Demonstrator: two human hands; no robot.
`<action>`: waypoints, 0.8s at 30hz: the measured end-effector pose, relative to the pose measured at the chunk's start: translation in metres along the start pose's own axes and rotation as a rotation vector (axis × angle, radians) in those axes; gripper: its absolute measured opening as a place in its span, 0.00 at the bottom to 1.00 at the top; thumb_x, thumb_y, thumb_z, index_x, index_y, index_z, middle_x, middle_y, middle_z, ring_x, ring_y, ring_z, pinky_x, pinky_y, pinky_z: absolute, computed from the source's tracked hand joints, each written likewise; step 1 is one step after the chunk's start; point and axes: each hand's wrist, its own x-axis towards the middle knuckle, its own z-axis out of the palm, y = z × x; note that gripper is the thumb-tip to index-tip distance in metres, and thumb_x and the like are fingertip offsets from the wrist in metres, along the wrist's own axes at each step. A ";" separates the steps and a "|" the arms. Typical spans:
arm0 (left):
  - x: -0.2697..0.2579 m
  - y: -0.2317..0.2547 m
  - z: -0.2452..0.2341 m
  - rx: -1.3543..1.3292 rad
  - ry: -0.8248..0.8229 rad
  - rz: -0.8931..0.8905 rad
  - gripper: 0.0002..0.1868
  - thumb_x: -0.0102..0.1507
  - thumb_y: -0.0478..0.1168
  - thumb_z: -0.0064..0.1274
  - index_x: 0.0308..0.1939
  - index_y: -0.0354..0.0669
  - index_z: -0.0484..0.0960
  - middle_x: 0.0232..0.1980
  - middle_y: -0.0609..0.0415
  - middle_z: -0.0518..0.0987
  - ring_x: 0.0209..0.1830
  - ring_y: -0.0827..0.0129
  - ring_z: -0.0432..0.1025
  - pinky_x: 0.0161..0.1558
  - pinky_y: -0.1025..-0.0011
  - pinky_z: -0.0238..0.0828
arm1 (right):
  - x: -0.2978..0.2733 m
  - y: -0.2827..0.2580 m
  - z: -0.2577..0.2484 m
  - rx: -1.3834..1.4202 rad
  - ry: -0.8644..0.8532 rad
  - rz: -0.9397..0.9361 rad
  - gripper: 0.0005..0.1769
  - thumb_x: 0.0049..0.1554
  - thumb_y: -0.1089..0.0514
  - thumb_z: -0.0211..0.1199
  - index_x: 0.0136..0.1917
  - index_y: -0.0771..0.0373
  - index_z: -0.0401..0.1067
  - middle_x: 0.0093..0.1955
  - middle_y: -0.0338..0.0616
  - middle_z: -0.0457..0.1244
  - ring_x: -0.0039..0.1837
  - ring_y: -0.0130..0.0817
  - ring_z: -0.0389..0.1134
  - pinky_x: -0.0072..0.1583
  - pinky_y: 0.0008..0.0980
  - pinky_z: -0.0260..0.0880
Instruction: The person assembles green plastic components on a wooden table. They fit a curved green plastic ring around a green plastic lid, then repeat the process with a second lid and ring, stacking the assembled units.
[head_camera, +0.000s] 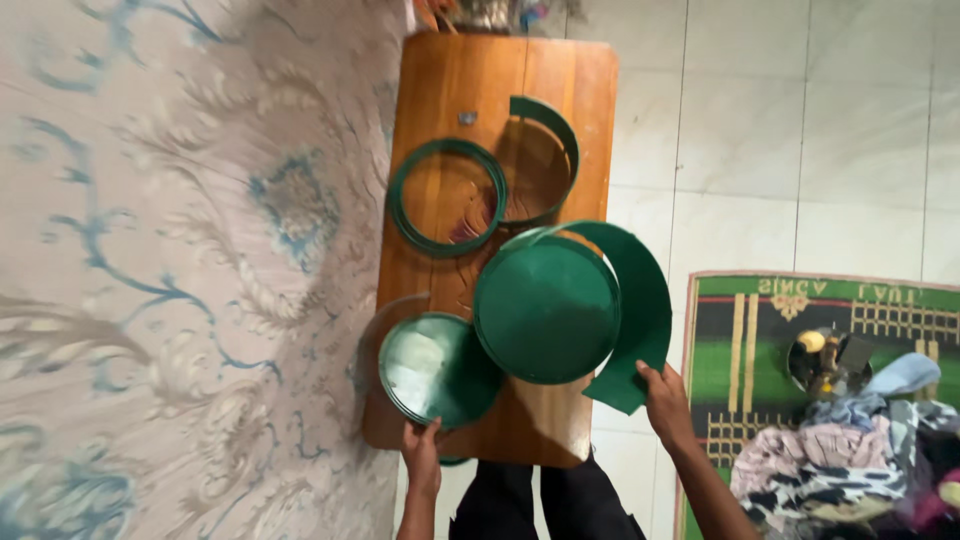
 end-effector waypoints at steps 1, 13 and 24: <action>-0.006 0.010 -0.001 0.022 -0.020 0.020 0.25 0.62 0.33 0.57 0.64 0.36 0.74 0.58 0.53 0.80 0.54 0.66 0.74 0.53 0.65 0.71 | -0.001 -0.003 -0.001 0.024 0.001 0.023 0.18 0.62 0.50 0.55 0.50 0.69 0.72 0.39 0.43 0.65 0.42 0.30 0.64 0.46 0.32 0.66; -0.082 0.248 -0.029 0.209 -0.226 0.260 0.20 0.67 0.40 0.50 0.59 0.32 0.74 0.47 0.47 0.83 0.41 0.64 0.79 0.42 0.63 0.78 | -0.046 -0.098 -0.048 -0.102 -0.013 -0.139 0.24 0.64 0.48 0.56 0.53 0.74 0.74 0.42 0.49 0.67 0.44 0.35 0.65 0.48 0.34 0.65; -0.146 0.320 0.098 0.221 -0.269 0.494 0.27 0.72 0.51 0.41 0.65 0.32 0.75 0.61 0.46 0.80 0.60 0.61 0.73 0.61 0.69 0.65 | -0.127 -0.216 -0.048 -0.165 0.035 -0.247 0.20 0.63 0.51 0.54 0.53 0.72 0.75 0.42 0.53 0.68 0.44 0.39 0.67 0.49 0.36 0.65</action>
